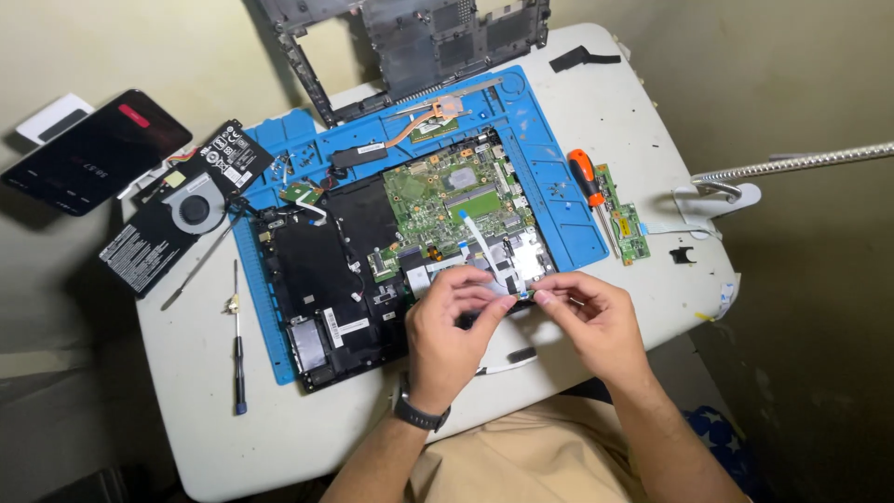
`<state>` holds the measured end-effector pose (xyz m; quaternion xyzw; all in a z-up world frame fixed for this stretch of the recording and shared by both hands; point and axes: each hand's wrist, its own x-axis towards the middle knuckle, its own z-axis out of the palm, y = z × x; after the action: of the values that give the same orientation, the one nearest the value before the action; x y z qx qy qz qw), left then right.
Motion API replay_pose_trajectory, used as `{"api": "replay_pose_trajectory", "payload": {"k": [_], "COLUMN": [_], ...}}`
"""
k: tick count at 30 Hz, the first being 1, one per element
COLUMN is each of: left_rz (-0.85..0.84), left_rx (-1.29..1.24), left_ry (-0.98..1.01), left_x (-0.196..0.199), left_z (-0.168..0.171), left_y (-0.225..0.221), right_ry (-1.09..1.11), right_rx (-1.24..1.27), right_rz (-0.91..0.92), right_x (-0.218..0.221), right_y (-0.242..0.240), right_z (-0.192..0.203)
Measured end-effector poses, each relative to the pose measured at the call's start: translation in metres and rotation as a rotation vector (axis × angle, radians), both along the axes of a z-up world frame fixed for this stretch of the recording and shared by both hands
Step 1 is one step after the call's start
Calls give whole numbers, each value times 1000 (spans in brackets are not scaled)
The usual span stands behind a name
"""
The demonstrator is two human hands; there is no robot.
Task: Connecting internal components and ribbon cables during a laptop repair
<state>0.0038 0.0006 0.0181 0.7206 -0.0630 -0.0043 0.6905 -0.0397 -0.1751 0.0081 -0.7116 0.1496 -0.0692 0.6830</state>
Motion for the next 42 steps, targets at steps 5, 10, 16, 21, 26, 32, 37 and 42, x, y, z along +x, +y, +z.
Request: {"api": "replay_pose_trajectory", "payload": {"k": [5,10,16,21,26,32,37,42], "left_rz": [-171,-418,-489,-483,-528,-573,-586,-590], "left_rx": [602,683,671,752,772,838,863,870], "left_ry": [-742,-667,-454,-491,-499,-571,-634,-656], "left_x": [18,21,29,36,45,48,48,49], "left_z": [11,-7,-25,-42,-42,-39,-42,-46], "left_y": [16,16,11,8,7,2,1,1], "right_ry": [40,31,11,-207,-323,-333,-316,-327], "right_rx": [-133,-252,-445,-717,-931,-1217,-1274,-1324], "right_rz": [57,60,-32,-54,30,124,124,135], "right_x": [-2,-12,-25,-31,-32,-34,-34,-32], "right_y": [-8,-3,2,-6,-5,-4,-1,-1], "right_z": [4,-10,-23,-30,-23,-28,-26,-24]}}
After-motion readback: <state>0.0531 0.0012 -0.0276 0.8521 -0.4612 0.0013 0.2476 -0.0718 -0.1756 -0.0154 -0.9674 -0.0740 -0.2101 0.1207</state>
